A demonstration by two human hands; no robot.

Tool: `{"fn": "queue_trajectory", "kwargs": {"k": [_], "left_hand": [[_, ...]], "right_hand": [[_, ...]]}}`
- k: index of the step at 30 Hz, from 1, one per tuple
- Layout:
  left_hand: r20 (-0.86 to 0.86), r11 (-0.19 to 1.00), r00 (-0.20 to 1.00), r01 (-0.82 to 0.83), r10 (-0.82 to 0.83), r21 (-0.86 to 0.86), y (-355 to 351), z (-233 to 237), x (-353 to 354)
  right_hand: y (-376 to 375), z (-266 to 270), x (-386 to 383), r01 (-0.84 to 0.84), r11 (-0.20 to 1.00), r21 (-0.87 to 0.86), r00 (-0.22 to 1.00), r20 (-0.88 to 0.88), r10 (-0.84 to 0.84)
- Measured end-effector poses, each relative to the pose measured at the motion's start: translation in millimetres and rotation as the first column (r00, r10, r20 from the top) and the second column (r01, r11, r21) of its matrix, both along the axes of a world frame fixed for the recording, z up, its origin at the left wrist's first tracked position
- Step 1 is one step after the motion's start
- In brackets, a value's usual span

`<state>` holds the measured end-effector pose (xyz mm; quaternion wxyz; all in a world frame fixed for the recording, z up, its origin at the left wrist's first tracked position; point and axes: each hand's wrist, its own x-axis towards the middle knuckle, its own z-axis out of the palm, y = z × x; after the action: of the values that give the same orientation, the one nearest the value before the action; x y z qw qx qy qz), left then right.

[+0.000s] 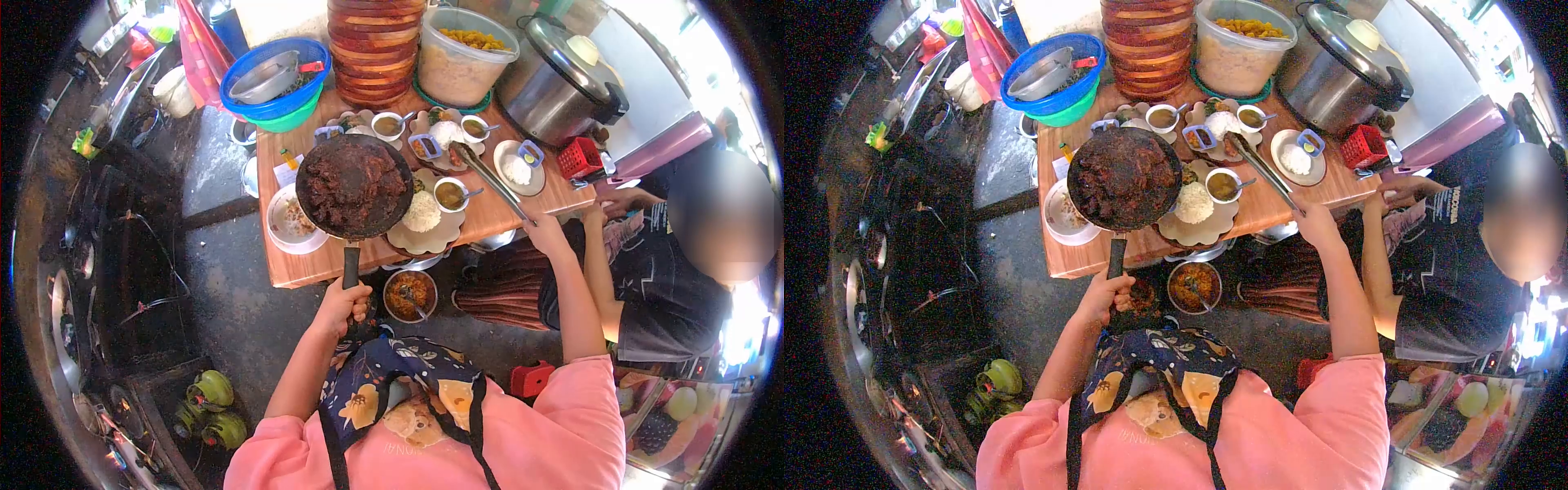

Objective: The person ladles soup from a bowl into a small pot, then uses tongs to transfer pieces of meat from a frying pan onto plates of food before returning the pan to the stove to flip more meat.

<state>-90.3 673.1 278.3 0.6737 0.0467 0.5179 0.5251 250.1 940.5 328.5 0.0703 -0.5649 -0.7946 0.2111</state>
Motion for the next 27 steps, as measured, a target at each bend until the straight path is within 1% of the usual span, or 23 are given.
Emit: {"fn": "queue_trajectory", "kwargs": {"k": [2, 3, 5, 6, 8, 9, 11, 12, 14, 15, 16, 18, 19, 22, 24, 26, 27], "left_hand": [[0.02, 1.0, 1.0, -0.004, 0.005, -0.004, -0.7, -3.8, 0.2], [0.039, 1.0, 0.999, -0.014, 0.015, -0.008, -1.6, -4.4, -0.9], [0.025, 1.0, 1.0, -0.013, 0.013, -0.01, -3.3, -4.5, -2.6], [0.016, 1.0, 1.0, 0.001, -0.001, -0.009, -4.9, -4.7, -3.2], [0.022, 1.0, 1.0, 0.006, -0.006, -0.005, -8.5, -6.9, -6.3], [0.011, 1.0, 1.0, 0.026, -0.026, -0.01, -10.6, -6.2, -6.7], [-0.006, 0.997, 0.998, 0.069, -0.069, -0.032, -13.8, -0.5, -8.6], [-0.005, 0.997, 0.997, 0.074, -0.074, -0.035, -16.8, -0.7, -11.1], [0.019, 0.991, 0.991, 0.133, -0.134, 0.008, -22.3, -1.5, -16.6], [0.024, 0.99, 0.99, 0.141, -0.141, 0.007, -26.1, -0.2, -19.4], [0.007, 0.988, 0.988, 0.153, -0.153, 0.015, -30.3, 1.7, -21.1], [-0.002, 0.985, 0.985, 0.172, -0.172, 0.022, -39.2, 4.5, -23.2], [-0.019, 0.982, 0.982, 0.189, -0.189, 0.004, -43.2, 6.0, -25.0], [-0.061, 0.969, 0.967, 0.245, -0.246, -0.014, -56.4, 8.9, -31.1], [-0.085, 0.96, 0.956, 0.28, -0.28, -0.012, -65.4, 10.2, -34.3], [-0.084, 0.953, 0.949, 0.302, -0.304, -0.033, -73.8, 11.6, -37.5], [-0.085, 0.95, 0.946, 0.311, -0.313, -0.033, -78.2, 11.3, -39.5]], "right_hand": [[-4.1, 1.6, -9.3, 0.016, 1.0, -0.023, 0.997, 0.07, -0.014], [-7.4, 5.1, -11.8, 0.007, 1.0, -0.027, 0.998, 0.067, -0.005], [-19.1, 14.9, -12.4, -0.002, 1.0, -0.03, 0.997, -0.075, 0.0], [-26.0, 19.9, -11.6, -0.014, 0.999, -0.036, 0.997, -0.074, 0.011], [-42.2, 33.7, -10.3, -0.102, 0.993, -0.055, 0.965, -0.248, 0.086], [-53.7, 46.3, -14.4, -0.109, 0.992, -0.059, 0.965, -0.247, 0.091], [-81.3, 73.5, -25.9, -0.14, 0.96, -0.242, 0.973, -0.213, 0.088], [-94.5, 82.0, -29.7, -0.135, 0.96, -0.245, 0.974, -0.213, 0.083], [-119.3, 95.7, -37.0, -0.257, 0.938, -0.235, 0.961, -0.166, 0.221], [-131.6, 101.4, -41.2, -0.326, 0.933, -0.149, 0.945, -0.059, 0.321], [-144.8, 106.3, -46.3, -0.319, 0.935, -0.154, 0.948, -0.053, 0.315], [-171.3, 113.3, -58.4, -0.385, 0.923, -0.01, 0.899, 0.223, 0.378], [-182.9, 114.5, -65.1, -0.358, 0.933, -0.037, 0.894, 0.275, 0.354], [-207.6, 109.2, -77.2, -0.318, 0.948, -0.028, 0.906, 0.287, 0.312], [-215.5, 102.0, -73.8, -0.308, 0.95, -0.044, 0.914, 0.263, 0.309], [-220.9, 97.3, -67.2, -0.284, 0.94, -0.188, 0.943, 0.121, 0.309], [-224.8, 92.8, -62.0, -0.275, 0.943, -0.188, 0.946, 0.121, 0.3]]}}
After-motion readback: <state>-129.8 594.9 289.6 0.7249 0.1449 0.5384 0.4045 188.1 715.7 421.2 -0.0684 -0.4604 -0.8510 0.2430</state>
